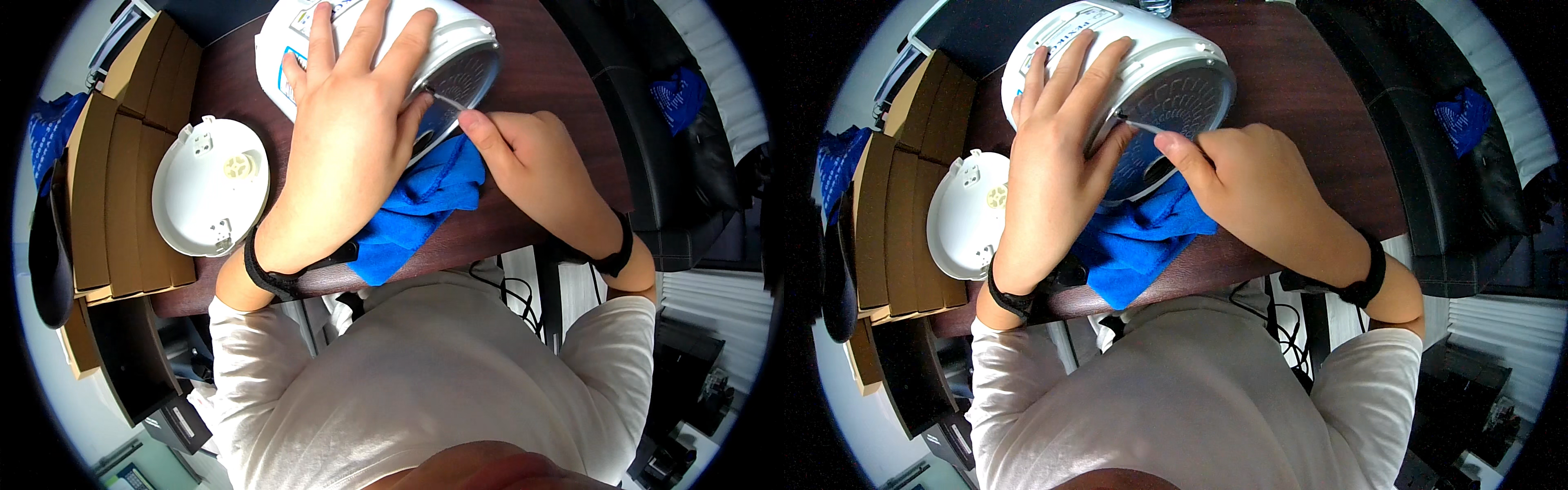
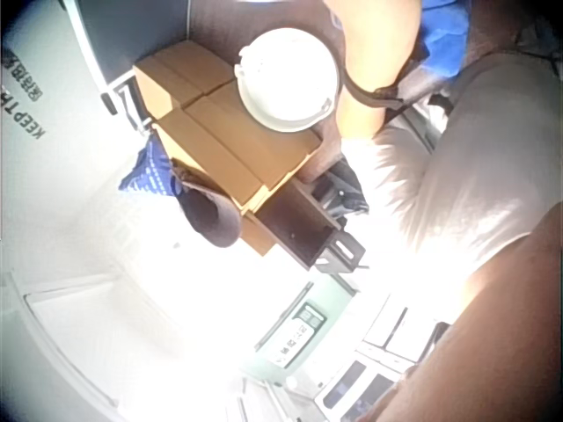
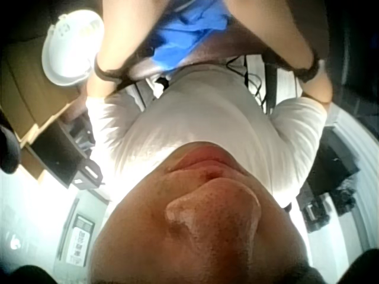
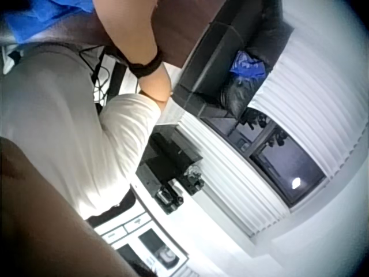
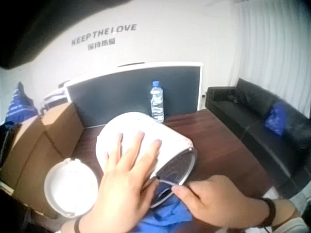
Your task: The person wipes the bottom of a white appliance with a blue cloth, then uses a screwdriver to loosen and remove screws from the base. The person handles the appliance base and a small white plastic piece while working at a table.
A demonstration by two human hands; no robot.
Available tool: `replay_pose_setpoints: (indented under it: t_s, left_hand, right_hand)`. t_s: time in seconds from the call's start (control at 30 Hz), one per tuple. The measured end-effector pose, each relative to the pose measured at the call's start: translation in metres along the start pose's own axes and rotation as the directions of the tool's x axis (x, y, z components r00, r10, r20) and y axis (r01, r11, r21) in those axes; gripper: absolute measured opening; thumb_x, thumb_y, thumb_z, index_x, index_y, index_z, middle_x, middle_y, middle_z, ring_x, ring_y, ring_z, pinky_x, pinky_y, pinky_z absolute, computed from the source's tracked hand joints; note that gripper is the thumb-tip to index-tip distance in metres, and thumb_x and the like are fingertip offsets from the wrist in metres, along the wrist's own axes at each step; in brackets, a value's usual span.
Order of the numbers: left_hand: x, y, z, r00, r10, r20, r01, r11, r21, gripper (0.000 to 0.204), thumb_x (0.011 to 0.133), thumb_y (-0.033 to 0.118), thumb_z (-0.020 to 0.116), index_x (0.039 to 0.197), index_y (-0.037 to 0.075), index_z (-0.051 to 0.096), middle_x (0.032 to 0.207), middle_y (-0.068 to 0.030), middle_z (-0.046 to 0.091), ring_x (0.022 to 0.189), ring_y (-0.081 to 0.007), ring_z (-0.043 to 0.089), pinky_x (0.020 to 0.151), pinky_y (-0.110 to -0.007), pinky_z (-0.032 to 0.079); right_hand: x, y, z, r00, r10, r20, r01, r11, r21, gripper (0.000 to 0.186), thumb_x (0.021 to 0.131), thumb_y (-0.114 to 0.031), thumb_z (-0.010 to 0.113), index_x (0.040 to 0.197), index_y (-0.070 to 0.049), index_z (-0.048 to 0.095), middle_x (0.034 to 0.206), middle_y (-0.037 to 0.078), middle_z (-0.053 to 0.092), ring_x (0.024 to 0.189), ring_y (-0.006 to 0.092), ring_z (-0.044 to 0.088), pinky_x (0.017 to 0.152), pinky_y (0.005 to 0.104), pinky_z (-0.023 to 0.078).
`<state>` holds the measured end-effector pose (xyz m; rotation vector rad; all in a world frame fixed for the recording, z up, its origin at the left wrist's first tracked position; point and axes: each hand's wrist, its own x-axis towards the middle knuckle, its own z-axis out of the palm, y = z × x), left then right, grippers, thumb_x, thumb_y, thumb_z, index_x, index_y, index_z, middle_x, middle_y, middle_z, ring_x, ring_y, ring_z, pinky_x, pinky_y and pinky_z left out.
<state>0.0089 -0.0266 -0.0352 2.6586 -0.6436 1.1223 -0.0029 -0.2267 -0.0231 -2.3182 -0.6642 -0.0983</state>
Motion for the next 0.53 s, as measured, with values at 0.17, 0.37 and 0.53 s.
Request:
replay_pose_setpoints:
  t_s: [0.17,0.37,0.53]
  left_hand:
    - [0.005,0.017,-0.017,1.000,0.011,-0.005,-0.011,0.997,-0.071,0.061,0.076,0.008,0.070,0.133,0.020,0.051,0.138,-0.0169,0.047,0.125,-0.0501,0.039,0.106,-0.055,0.031]
    - [-0.002,-0.005,0.014,0.994,0.029,-0.103,-0.031,0.999,-0.023,0.063,0.075,0.006,0.070,0.133,0.019,0.051,0.137,-0.0183,0.047,0.124,-0.0505,0.040,0.104,-0.054,0.032]
    - [0.006,0.021,-0.022,0.995,-0.076,0.071,0.085,0.988,-0.133,0.063,0.075,0.007,0.070,0.134,0.018,0.050,0.137,-0.0186,0.047,0.124,-0.0503,0.039,0.107,-0.054,0.029]
  right_hand:
    - [0.003,0.003,0.002,0.998,-0.059,-0.039,0.056,0.996,-0.068,0.052,0.095,-0.036,0.053,0.058,-0.001,0.060,0.050,0.016,0.053,0.041,0.0303,0.055,0.040,0.0367,0.041]
    - [0.003,0.006,0.008,0.928,0.174,0.330,-0.305,0.864,0.400,0.059,0.100,-0.043,0.039,0.054,-0.006,0.043,0.044,0.004,0.038,0.036,0.0152,0.040,0.037,0.0296,0.031]
    - [0.004,0.005,0.009,0.695,0.022,0.719,-0.675,0.365,0.641,0.057,0.101,-0.050,0.028,0.056,-0.017,0.028,0.045,-0.007,0.027,0.035,0.0075,0.029,0.033,0.0235,0.027]
